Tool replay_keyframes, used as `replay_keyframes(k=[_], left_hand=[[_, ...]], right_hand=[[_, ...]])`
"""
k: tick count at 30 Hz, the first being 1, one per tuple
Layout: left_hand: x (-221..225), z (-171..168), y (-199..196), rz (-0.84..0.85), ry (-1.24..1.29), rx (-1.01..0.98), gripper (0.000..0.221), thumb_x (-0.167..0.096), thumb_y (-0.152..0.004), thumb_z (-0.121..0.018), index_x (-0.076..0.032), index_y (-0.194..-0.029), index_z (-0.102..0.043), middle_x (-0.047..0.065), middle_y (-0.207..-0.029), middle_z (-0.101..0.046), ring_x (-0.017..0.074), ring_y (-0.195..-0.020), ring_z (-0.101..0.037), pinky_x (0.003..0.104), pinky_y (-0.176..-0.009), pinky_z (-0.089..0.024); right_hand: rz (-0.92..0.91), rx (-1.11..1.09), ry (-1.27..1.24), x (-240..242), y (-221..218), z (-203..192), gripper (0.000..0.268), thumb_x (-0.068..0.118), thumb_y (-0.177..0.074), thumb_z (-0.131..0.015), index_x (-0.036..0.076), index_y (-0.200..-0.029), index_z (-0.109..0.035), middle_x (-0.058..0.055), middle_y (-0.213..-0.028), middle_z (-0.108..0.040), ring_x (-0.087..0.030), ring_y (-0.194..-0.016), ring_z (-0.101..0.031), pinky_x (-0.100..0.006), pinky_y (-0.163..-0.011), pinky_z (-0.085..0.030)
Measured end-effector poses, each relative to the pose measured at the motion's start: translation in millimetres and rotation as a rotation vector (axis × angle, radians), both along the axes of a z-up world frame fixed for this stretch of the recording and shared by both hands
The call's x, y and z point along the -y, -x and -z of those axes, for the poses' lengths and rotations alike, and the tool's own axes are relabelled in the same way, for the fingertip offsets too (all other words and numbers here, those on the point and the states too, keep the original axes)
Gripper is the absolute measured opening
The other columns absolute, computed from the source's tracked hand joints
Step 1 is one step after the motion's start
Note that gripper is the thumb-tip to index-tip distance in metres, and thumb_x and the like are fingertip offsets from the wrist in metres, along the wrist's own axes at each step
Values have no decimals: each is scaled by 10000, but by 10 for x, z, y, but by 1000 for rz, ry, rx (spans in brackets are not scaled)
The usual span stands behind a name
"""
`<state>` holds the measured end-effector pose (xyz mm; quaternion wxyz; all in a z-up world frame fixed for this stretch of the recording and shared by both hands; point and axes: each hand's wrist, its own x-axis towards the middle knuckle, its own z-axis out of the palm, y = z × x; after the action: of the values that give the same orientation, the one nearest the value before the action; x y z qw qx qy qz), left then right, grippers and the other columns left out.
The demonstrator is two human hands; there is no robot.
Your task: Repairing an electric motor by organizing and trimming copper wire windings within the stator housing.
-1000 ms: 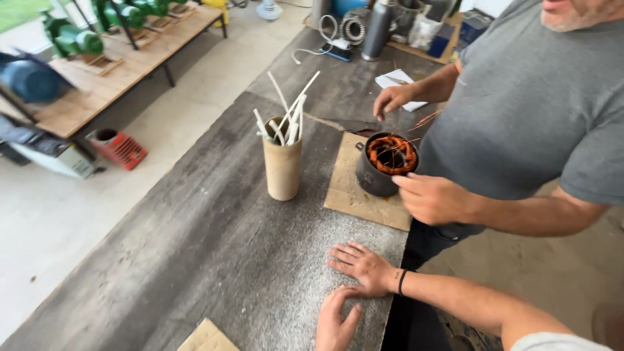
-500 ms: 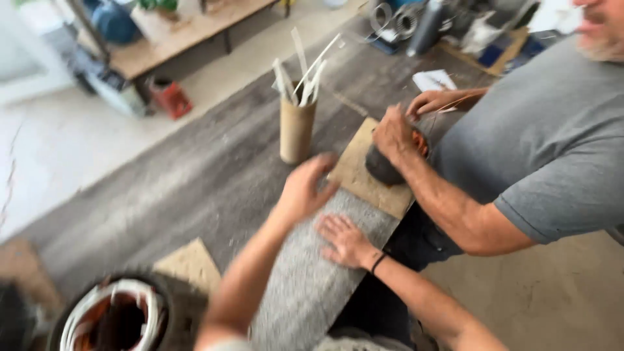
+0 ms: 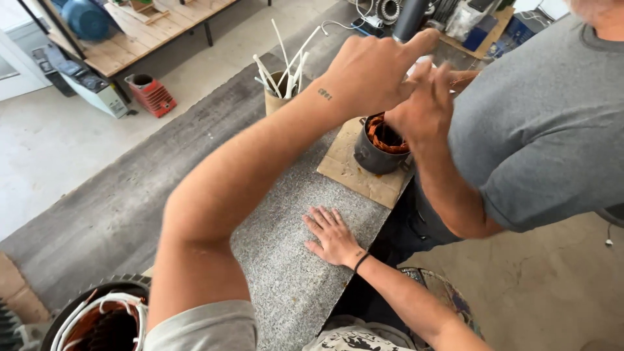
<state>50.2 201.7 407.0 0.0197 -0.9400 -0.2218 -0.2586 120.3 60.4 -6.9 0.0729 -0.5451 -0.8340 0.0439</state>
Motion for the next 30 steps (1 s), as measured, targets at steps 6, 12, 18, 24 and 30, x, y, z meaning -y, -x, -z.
replay_keyframes(k=[6, 12, 18, 24, 30], left_hand=[[201, -248, 630, 2, -253, -69, 580, -387, -934, -718, -150, -1399, -462, 87, -735, -712, 377, -657, -746, 516, -591, -599], [554, 339, 1832, -56, -148, -638, 605, -431, -916, -657, -218, -1450, -468, 67, -843, -767, 295, -727, -781, 438, -664, -617], [487, 1442, 2477, -27, 355, -854, 368, -463, -928, -626, -218, -1202, -612, 49, -963, -773, 284, -936, -765, 485, -812, -614], [296, 2402, 2734, -65, 577, -829, 358, -521, -898, -600, -297, -1173, -645, -20, -915, -777, 291, -946, -756, 500, -862, -602], [143, 2735, 2872, -98, 656, -850, 363, -531, -893, -597, -332, -1192, -654, -53, -942, -776, 285, -964, -750, 472, -873, -597]], right_hand=[[33, -4, 47, 12, 41, -71, 739, 651, -1023, -316, 215, -1619, -331, -173, -1648, -324, -377, -1535, -249, -603, -1221, -126], [31, 68, 170, 26, 91, -341, 737, 617, -1029, -294, 197, -1634, -282, -166, -1674, -260, -359, -1554, -189, -588, -1236, -91], [51, 51, 193, 16, 88, -270, 750, 653, -1031, -239, 239, -1651, -160, -164, -1697, -175, -327, -1570, -91, -556, -1252, -23], [54, 64, 166, 49, 145, -339, 815, 709, -1028, -226, 186, -1653, -202, -216, -1672, -235, -394, -1549, -157, -591, -1232, -58], [56, 65, 173, 40, 168, -388, 808, 694, -1039, -233, 173, -1655, -202, -217, -1671, -242, -401, -1545, -166, -592, -1228, -60]])
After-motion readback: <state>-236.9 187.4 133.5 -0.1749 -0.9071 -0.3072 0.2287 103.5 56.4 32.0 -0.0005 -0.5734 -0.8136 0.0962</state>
